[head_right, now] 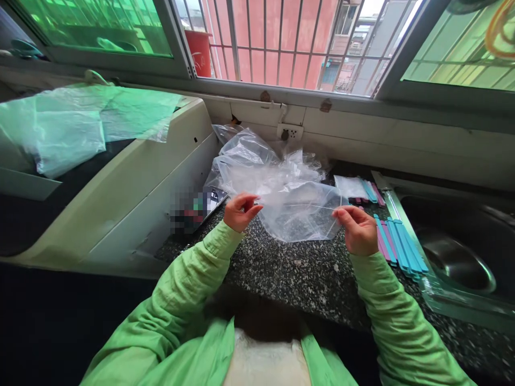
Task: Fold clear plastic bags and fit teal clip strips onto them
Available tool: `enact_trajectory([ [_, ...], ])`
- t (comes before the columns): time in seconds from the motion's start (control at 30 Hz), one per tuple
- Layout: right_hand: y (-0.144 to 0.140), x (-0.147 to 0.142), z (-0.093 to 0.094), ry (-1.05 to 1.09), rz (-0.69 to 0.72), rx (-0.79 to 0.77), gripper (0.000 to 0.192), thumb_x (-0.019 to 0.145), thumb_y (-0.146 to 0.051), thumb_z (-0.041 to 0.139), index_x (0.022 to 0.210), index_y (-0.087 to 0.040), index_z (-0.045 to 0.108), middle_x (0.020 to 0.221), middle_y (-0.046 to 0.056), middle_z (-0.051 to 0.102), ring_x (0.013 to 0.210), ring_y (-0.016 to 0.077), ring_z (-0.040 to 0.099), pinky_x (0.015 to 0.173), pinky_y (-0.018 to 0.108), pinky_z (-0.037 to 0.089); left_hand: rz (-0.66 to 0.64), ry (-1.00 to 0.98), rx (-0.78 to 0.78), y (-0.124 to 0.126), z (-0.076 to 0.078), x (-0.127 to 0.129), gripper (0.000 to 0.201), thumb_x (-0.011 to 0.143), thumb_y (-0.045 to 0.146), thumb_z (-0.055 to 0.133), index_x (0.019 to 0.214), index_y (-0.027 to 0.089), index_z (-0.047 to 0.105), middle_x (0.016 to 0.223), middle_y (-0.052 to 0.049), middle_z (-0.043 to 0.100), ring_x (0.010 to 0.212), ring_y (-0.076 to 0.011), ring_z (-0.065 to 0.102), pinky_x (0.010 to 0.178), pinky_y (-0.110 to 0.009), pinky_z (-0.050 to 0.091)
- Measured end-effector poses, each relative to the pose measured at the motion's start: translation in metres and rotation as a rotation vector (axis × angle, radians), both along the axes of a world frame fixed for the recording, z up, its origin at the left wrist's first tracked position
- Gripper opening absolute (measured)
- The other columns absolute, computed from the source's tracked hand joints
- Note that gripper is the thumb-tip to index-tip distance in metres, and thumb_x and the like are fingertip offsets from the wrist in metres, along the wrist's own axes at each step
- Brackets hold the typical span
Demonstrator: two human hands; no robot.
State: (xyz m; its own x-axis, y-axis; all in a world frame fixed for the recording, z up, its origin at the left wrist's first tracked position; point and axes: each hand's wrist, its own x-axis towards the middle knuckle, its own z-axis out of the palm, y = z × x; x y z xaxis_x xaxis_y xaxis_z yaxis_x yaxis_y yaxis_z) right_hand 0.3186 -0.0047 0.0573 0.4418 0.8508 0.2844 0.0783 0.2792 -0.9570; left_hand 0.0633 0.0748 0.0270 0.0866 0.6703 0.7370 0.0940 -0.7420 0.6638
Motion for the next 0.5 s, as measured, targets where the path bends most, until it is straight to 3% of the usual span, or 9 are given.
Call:
enact_trajectory([
  [0.23,0.001,-0.001,0.007,0.192,-0.09,-0.13,0.035,0.036,-0.042,0.081,0.055,-0.018,0.063,0.054,-0.002,0.06,0.052,0.008,0.052,0.05,0.021,0.04,-0.033,0.092,0.213,-0.005,0.007,-0.003,0.017,0.074,0.029,0.062,0.069,0.014,0.059,0.062,0.002,0.05,0.046,-0.0021,0.037,0.044,-0.015,0.033],
  [0.33,0.002,0.001,0.009,0.162,-0.087,-0.145,0.035,0.038,-0.042,0.08,0.054,-0.017,0.062,0.053,-0.001,0.06,0.051,0.0076,0.051,0.051,0.022,0.041,-0.053,0.132,0.263,-0.007,0.009,-0.004,0.017,0.077,0.027,0.059,0.067,0.013,0.058,0.064,0.001,0.052,0.048,-0.0029,0.039,0.046,-0.015,0.036],
  [0.5,0.003,0.007,0.007,0.084,-0.111,-0.119,0.032,0.043,-0.044,0.078,0.054,-0.017,0.063,0.053,-0.001,0.06,0.048,0.0074,0.048,0.049,0.024,0.039,0.035,0.227,0.395,-0.011,0.009,-0.005,0.017,0.079,0.026,0.055,0.068,0.014,0.058,0.063,-0.002,0.054,0.055,-0.0067,0.048,0.051,-0.017,0.039],
])
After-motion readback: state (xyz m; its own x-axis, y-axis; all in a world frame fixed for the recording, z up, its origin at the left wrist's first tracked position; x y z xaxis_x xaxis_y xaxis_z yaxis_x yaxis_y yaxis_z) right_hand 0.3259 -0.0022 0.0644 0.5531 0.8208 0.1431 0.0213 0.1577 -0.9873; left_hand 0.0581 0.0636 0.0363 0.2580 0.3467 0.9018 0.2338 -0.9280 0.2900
